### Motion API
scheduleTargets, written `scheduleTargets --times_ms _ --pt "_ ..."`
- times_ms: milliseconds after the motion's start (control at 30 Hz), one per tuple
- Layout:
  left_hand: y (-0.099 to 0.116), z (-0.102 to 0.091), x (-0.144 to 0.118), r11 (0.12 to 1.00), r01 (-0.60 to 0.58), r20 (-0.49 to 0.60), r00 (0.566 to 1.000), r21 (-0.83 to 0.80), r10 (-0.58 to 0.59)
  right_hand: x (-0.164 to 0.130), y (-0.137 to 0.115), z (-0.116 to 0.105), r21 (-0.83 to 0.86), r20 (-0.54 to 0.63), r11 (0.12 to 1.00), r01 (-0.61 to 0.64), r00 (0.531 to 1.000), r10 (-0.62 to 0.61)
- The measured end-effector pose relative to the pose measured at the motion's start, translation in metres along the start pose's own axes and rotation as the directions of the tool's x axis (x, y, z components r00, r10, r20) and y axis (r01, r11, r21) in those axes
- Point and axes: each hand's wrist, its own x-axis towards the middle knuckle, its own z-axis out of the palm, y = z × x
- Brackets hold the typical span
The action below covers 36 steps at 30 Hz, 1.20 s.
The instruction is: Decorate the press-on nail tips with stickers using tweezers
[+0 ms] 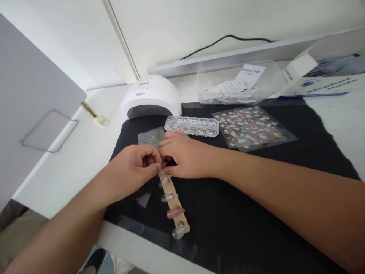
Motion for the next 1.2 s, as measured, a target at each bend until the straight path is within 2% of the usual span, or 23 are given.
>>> scheduleTargets --times_ms 267,367,500,633,700,1000,1200 --pt "-0.001 -0.004 0.001 0.999 -0.034 -0.004 0.999 -0.035 0.034 -0.002 0.001 0.002 0.007 -0.019 1.0 -0.003 1.0 0.003" --pt "0.001 -0.008 -0.003 0.998 -0.065 -0.075 0.995 -0.021 0.063 -0.002 0.001 0.002 0.012 -0.014 1.0 -0.013 1.0 0.013" --pt "0.002 -0.005 -0.007 0.995 -0.079 -0.154 0.984 0.063 0.088 -0.001 0.001 0.001 0.013 -0.004 0.999 -0.033 0.999 0.033" --pt "0.001 0.003 -0.005 0.951 -0.168 -0.156 0.965 0.259 0.212 -0.001 0.0 0.001 0.015 0.001 0.999 -0.047 0.999 0.047" --pt "0.0 0.005 -0.004 0.931 -0.176 -0.156 0.959 0.321 0.236 -0.002 0.001 0.001 0.02 0.003 0.999 -0.05 0.999 0.05" --pt "0.007 0.006 -0.003 0.886 -0.145 -0.152 0.961 0.441 0.233 -0.004 0.001 -0.001 0.012 0.005 0.999 -0.042 0.999 0.042" --pt "0.012 0.008 -0.002 0.848 -0.168 -0.144 0.951 0.503 0.274 -0.008 0.008 0.0 -0.084 0.006 0.996 -0.003 1.0 0.003"
